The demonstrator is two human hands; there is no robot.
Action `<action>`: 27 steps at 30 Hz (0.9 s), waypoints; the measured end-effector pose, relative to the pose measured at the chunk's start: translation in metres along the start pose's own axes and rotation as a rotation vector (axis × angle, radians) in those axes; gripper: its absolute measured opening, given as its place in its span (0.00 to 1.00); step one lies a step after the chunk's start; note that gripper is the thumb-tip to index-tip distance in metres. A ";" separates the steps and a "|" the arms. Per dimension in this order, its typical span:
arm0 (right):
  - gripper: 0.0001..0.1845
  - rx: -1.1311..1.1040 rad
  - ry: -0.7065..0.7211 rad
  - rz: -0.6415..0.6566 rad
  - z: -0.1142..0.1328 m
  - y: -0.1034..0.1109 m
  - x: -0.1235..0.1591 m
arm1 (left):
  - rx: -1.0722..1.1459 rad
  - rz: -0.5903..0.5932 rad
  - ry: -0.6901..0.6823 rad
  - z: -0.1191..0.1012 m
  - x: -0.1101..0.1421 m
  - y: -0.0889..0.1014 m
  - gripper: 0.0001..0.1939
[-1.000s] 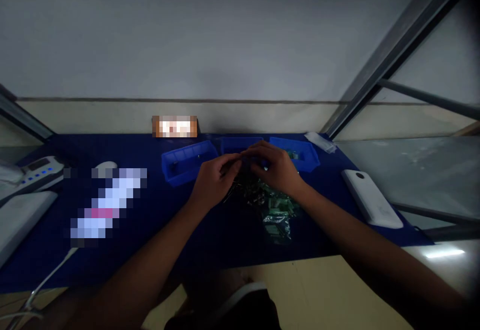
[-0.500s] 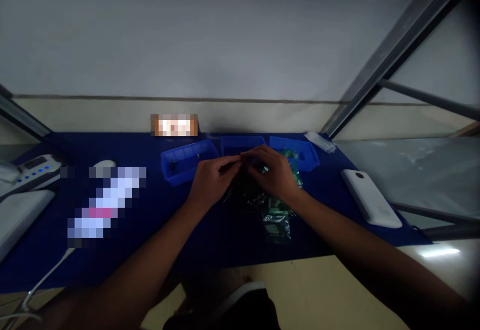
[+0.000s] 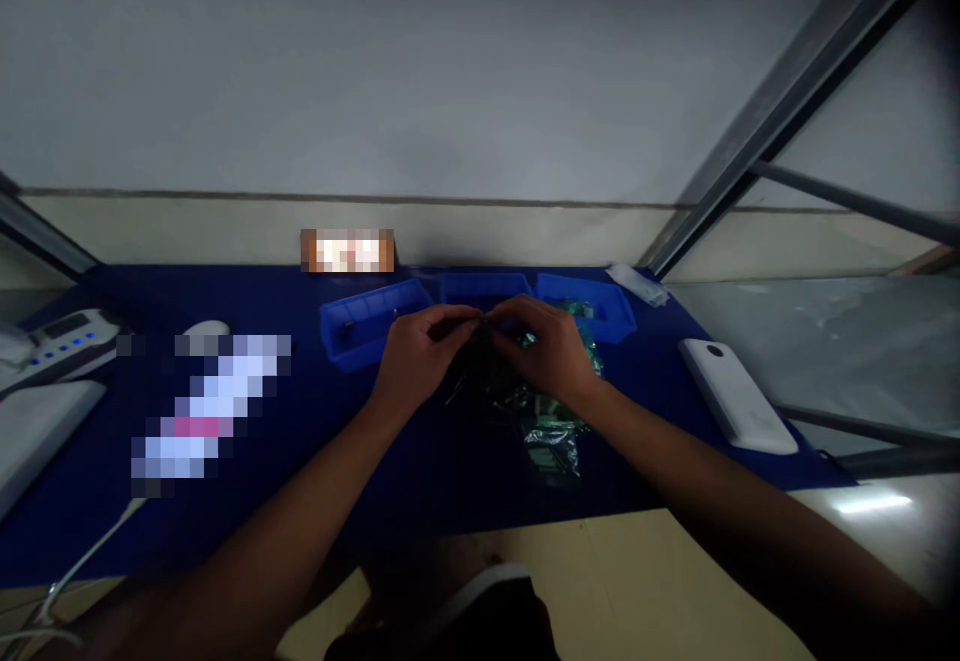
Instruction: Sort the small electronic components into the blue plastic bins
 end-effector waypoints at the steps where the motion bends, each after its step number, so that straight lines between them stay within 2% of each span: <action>1: 0.09 -0.015 -0.015 0.001 0.000 0.000 0.000 | 0.005 -0.007 0.000 0.000 0.000 0.000 0.11; 8: 0.06 -0.115 -0.235 -0.011 -0.004 0.002 -0.002 | 0.057 -0.023 -0.024 -0.001 0.000 0.000 0.09; 13: 0.08 -0.182 -0.279 -0.043 -0.007 0.001 -0.001 | 0.110 -0.024 -0.015 -0.004 0.001 -0.002 0.11; 17: 0.15 -0.221 -0.248 -0.051 -0.006 0.000 0.000 | 0.150 -0.021 0.007 -0.005 0.001 -0.002 0.12; 27: 0.16 -0.119 -0.063 0.017 -0.001 0.002 -0.002 | 0.088 0.006 -0.027 -0.004 0.001 -0.004 0.10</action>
Point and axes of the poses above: each hand's wrist, its own x-axis away from the middle knuckle, its own y-axis out of the back of the hand, z = x × y, the point moved 2 cm from there along -x, towards the middle knuckle, and after that the axes turned 12 degrees about y, right-handed, at the moved point
